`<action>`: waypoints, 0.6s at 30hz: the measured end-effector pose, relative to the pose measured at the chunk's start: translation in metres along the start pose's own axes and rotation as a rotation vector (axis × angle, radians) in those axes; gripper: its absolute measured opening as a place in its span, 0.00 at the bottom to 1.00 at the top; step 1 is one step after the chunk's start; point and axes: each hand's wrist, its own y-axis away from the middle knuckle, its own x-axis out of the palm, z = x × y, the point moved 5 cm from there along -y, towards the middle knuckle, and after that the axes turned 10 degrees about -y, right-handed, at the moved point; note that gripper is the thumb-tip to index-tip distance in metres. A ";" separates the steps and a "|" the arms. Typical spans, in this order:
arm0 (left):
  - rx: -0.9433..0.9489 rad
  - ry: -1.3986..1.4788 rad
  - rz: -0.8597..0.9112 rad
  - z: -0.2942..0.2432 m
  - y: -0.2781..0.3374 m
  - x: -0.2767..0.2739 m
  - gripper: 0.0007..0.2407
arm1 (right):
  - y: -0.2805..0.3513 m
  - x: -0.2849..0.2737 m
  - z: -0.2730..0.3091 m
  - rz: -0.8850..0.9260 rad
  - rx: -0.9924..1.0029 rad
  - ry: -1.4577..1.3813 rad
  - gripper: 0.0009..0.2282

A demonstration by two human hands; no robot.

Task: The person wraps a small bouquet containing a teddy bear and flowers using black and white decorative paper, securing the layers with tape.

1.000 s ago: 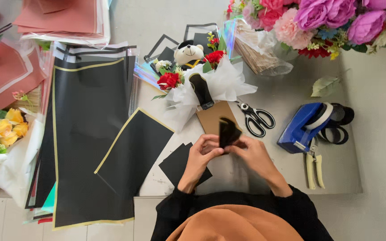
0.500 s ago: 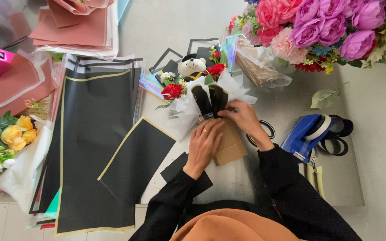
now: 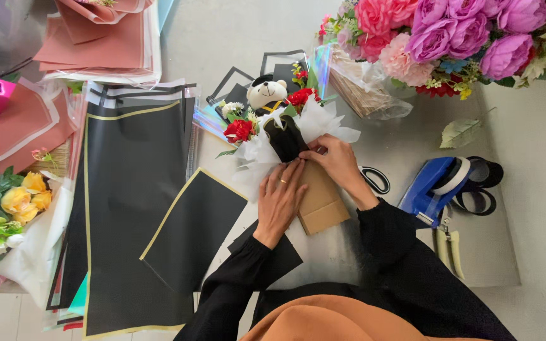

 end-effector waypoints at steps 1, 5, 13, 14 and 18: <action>0.001 0.000 0.000 -0.001 0.000 0.000 0.19 | 0.000 -0.001 0.000 -0.001 0.001 -0.001 0.15; -0.027 -0.065 -0.041 -0.001 0.001 -0.002 0.18 | 0.000 -0.005 0.005 0.040 0.018 -0.019 0.15; -0.047 -0.101 -0.069 0.000 -0.001 -0.002 0.18 | -0.006 -0.001 0.002 0.079 0.031 0.041 0.14; -0.052 -0.095 -0.063 0.001 -0.003 -0.002 0.17 | -0.006 -0.001 0.002 0.076 0.037 0.051 0.13; -0.077 -0.021 -0.023 0.003 -0.005 0.008 0.18 | -0.009 0.005 -0.004 0.070 0.065 0.055 0.12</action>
